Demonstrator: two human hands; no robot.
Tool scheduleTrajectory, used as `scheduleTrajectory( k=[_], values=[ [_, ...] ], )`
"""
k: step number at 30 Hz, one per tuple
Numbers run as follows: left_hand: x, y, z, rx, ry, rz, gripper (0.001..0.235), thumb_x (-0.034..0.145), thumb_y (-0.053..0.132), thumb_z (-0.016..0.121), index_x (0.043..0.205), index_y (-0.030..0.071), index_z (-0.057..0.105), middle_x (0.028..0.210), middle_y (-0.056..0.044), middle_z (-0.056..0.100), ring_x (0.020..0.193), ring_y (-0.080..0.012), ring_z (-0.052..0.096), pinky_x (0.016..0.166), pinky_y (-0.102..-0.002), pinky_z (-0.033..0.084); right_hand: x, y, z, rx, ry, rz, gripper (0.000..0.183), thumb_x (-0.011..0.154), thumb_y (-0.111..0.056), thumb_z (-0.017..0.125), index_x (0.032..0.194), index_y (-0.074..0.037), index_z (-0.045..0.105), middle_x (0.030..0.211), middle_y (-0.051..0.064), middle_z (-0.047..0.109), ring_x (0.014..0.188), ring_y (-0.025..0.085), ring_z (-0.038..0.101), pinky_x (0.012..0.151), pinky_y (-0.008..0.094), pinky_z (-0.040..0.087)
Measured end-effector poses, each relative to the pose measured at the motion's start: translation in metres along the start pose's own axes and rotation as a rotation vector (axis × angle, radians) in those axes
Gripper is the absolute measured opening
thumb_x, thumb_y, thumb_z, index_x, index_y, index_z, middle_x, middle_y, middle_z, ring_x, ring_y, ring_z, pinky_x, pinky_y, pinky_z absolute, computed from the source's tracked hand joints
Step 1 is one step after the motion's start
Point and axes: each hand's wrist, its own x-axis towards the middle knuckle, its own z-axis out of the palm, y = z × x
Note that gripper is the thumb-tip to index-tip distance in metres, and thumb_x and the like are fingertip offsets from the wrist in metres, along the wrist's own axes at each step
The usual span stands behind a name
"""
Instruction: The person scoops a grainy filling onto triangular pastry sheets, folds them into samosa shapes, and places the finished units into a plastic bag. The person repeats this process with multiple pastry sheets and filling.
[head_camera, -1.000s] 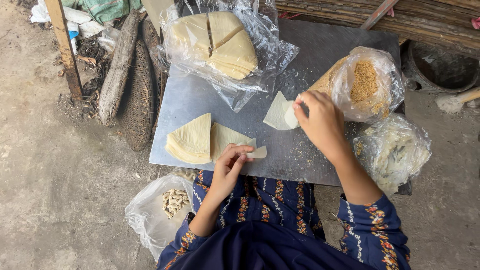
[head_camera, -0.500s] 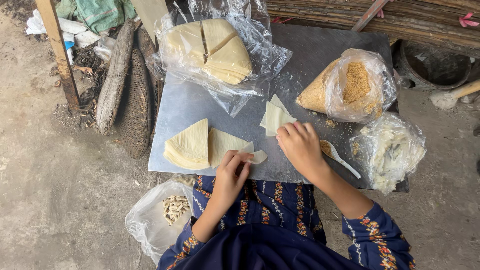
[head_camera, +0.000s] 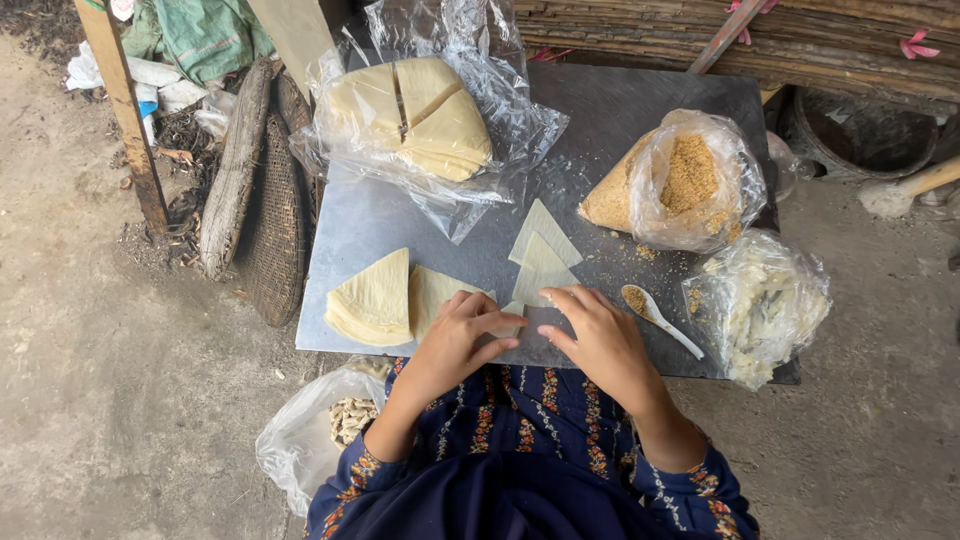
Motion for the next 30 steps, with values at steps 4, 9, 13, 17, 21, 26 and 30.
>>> scheduleTrajectory(
  k=[4, 9, 13, 17, 21, 26, 30],
  values=[
    [0.027, -0.007, 0.005, 0.065, 0.051, -0.029, 0.02, 0.098, 0.021, 0.068, 0.116, 0.013, 0.074, 0.099, -0.009, 0.066, 0.097, -0.0311, 0.065, 0.085, -0.043, 0.053, -0.01, -0.012, 0.005, 0.081, 0.136, -0.021, 0.033, 0.085, -0.021, 0.076, 0.116, -0.009, 0.071, 0.11, 0.008, 0.071, 0.1, 0.029, 0.069, 0.085, 0.04, 0.055],
    [0.113, -0.067, 0.054, 0.387, 0.125, -0.071, 0.034, 0.088, 0.018, 0.07, 0.121, 0.009, 0.07, 0.106, -0.015, 0.066, 0.101, -0.0369, 0.065, 0.079, -0.045, 0.056, -0.041, 0.003, 0.028, 0.133, 0.353, 0.051, 0.02, 0.09, -0.01, 0.073, 0.11, -0.007, 0.073, 0.108, 0.008, 0.073, 0.098, 0.028, 0.069, 0.086, 0.039, 0.053],
    [0.15, -0.107, 0.087, 0.723, 0.135, -0.199, 0.024, 0.088, 0.008, 0.066, 0.112, 0.003, 0.066, 0.113, -0.016, 0.064, 0.108, -0.0323, 0.067, 0.082, -0.039, 0.06, -0.084, 0.027, 0.037, 0.155, 0.511, 0.077, 0.018, 0.092, -0.003, 0.071, 0.11, -0.005, 0.073, 0.108, 0.009, 0.073, 0.098, 0.025, 0.069, 0.086, 0.036, 0.055],
    [0.157, -0.121, 0.097, 0.575, 0.186, -0.206, 0.013, 0.095, 0.019, 0.065, 0.102, 0.008, 0.066, 0.104, -0.014, 0.066, 0.1, -0.034, 0.068, 0.076, -0.045, 0.058, -0.124, 0.051, 0.051, 0.181, 0.612, 0.109, 0.016, 0.095, -0.001, 0.069, 0.11, -0.003, 0.072, 0.108, 0.01, 0.071, 0.1, 0.023, 0.07, 0.085, 0.035, 0.057],
    [0.171, -0.116, 0.093, 0.609, 0.234, -0.21, 0.012, 0.1, 0.019, 0.063, 0.105, 0.009, 0.064, 0.1, -0.011, 0.068, 0.097, -0.0332, 0.069, 0.075, -0.045, 0.058, -0.154, 0.067, 0.069, 0.081, 0.753, 0.185, 0.013, 0.096, 0.002, 0.067, 0.108, -0.002, 0.071, 0.104, 0.012, 0.069, 0.096, 0.025, 0.067, 0.081, 0.035, 0.055],
    [0.181, -0.096, 0.083, 0.538, 0.318, -0.127, 0.024, 0.091, 0.018, 0.068, 0.114, 0.013, 0.063, 0.101, -0.009, 0.068, 0.092, -0.0314, 0.07, 0.071, -0.044, 0.057, -0.178, 0.085, 0.107, 0.157, 0.903, 0.424, 0.015, 0.1, 0.005, 0.059, 0.111, 0.001, 0.068, 0.109, 0.015, 0.065, 0.095, 0.023, 0.066, 0.08, 0.033, 0.055],
    [0.176, -0.078, 0.074, 0.527, 0.352, -0.111, 0.029, 0.09, 0.017, 0.072, 0.117, 0.014, 0.064, 0.105, -0.01, 0.066, 0.094, -0.0299, 0.07, 0.071, -0.043, 0.057, -0.181, 0.093, 0.122, 0.269, 0.794, 0.845, 0.018, 0.1, 0.0, 0.057, 0.113, 0.002, 0.068, 0.109, 0.016, 0.066, 0.093, 0.023, 0.068, 0.076, 0.034, 0.055]
  ],
)
